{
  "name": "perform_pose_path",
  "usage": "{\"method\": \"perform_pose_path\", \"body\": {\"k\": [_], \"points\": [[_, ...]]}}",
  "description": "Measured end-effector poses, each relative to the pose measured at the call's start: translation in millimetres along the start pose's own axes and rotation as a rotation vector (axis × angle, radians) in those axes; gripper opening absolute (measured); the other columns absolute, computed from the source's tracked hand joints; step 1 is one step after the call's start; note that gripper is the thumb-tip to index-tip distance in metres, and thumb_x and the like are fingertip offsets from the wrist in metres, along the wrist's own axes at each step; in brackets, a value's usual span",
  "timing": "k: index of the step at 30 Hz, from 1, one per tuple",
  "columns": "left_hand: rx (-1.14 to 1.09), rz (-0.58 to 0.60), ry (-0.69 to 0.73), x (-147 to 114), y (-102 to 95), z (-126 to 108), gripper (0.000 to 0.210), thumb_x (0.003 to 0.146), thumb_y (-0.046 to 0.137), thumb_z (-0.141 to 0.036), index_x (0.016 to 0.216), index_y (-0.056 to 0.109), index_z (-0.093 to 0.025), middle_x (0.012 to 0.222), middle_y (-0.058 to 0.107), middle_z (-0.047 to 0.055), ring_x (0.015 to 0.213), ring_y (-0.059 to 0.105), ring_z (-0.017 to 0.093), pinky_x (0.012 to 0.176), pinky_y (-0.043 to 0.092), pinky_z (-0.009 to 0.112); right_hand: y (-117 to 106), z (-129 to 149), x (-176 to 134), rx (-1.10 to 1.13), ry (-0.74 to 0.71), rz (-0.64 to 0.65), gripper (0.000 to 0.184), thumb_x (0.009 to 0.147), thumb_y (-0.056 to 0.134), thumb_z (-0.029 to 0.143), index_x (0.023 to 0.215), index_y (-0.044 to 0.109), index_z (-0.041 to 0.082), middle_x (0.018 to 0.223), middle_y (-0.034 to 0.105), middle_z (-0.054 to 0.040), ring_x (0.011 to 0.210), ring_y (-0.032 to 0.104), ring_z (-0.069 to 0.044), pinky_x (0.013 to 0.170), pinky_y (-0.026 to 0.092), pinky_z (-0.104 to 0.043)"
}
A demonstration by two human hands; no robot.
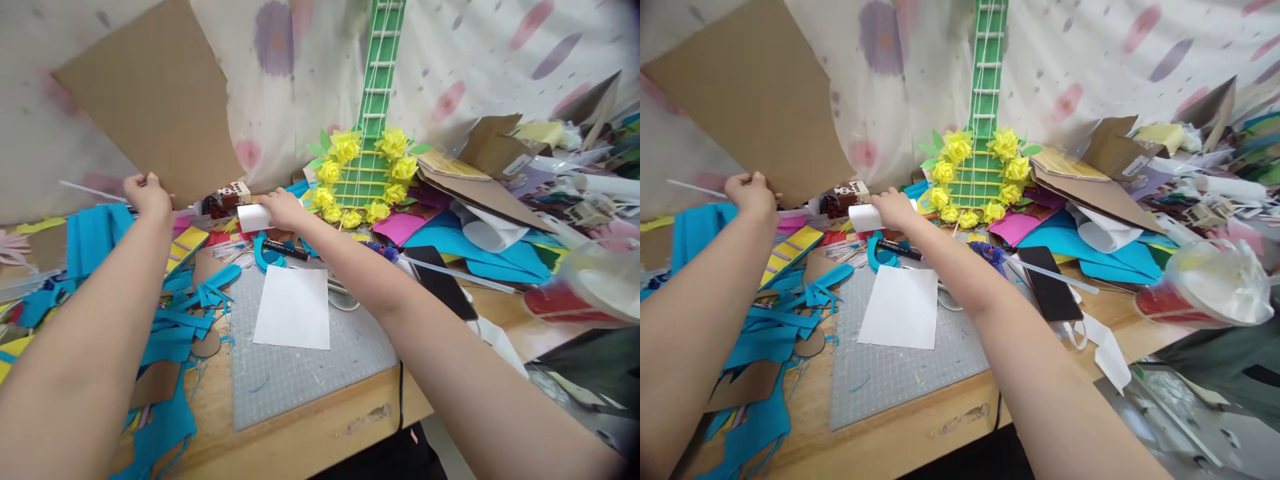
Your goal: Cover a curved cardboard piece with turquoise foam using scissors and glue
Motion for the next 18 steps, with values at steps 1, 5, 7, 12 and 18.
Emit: {"method": "perform_pose_path", "body": {"k": [1,5,7,12,18], "points": [[0.006,0.001,0.006,-0.1,-2.9,-3.0,0.008,0.091,0.036,-0.011,0.097,0.042,-0.011,0.094,0.050,0.001,0.068,0.044,0.004,0.058,0.040,0.017,7.1,6.4,9.8,0.011,-0.036,0.011,0.042,0.075,0.055,0.016,0.117,0.053,0.017,0.113,0.060,-0.0102,0.106,0.046,-0.027,0.082,0.040,-0.036],[0.075,0.001,-0.010,-6.7,-10.3,-2.3,0.009,0.090,0.040,-0.014,0.099,0.039,-0.012,0.097,0.048,0.001,0.068,0.043,0.004,0.058,0.040,0.018,22.4,10.6,42.7,0.027,-0.056,-0.045,0.042,0.078,0.050,0.013,0.120,0.053,0.018,0.116,0.058,-0.0108,0.108,0.044,-0.026,0.088,0.037,-0.038],[0.108,0.010,-0.045,-10.3,-11.4,3.5,0.011,0.089,0.041,-0.015,0.100,0.039,-0.012,0.095,0.048,0.001,0.066,0.043,0.005,0.056,0.041,0.019,21.5,2.7,51.9,0.031,-0.026,-0.120,0.044,0.078,0.052,0.015,0.122,0.052,0.016,0.120,0.056,-0.0117,0.112,0.041,-0.027,0.093,0.033,-0.040],[0.160,0.072,-0.043,-20.6,-1.8,12.3,0.016,0.089,0.042,-0.016,0.103,0.039,-0.011,0.092,0.044,0.000,0.067,0.042,0.005,0.054,0.042,0.019,15.9,-39.8,49.5,0.075,0.195,-0.270,0.055,0.074,0.059,0.018,0.127,0.046,0.009,0.133,0.043,-0.0167,0.123,0.032,-0.030,0.103,0.023,-0.045],[0.269,0.239,0.030,-46.0,32.1,32.9,0.017,0.089,0.039,-0.020,0.104,0.039,-0.012,0.097,0.047,0.003,0.078,0.048,0.009,0.063,0.047,0.023,30.9,-83.4,17.6,0.313,0.416,-0.127,0.042,0.078,0.038,0.002,0.118,0.050,0.005,0.121,0.052,-0.0181,0.113,0.048,-0.025,0.095,0.038,-0.036]]}}
Point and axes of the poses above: each hand's wrist, its own x-axis towards the middle knuckle, its own y-axis out of the palm, z = x × y, the point moved 9 cm from there along x, towards the middle knuckle
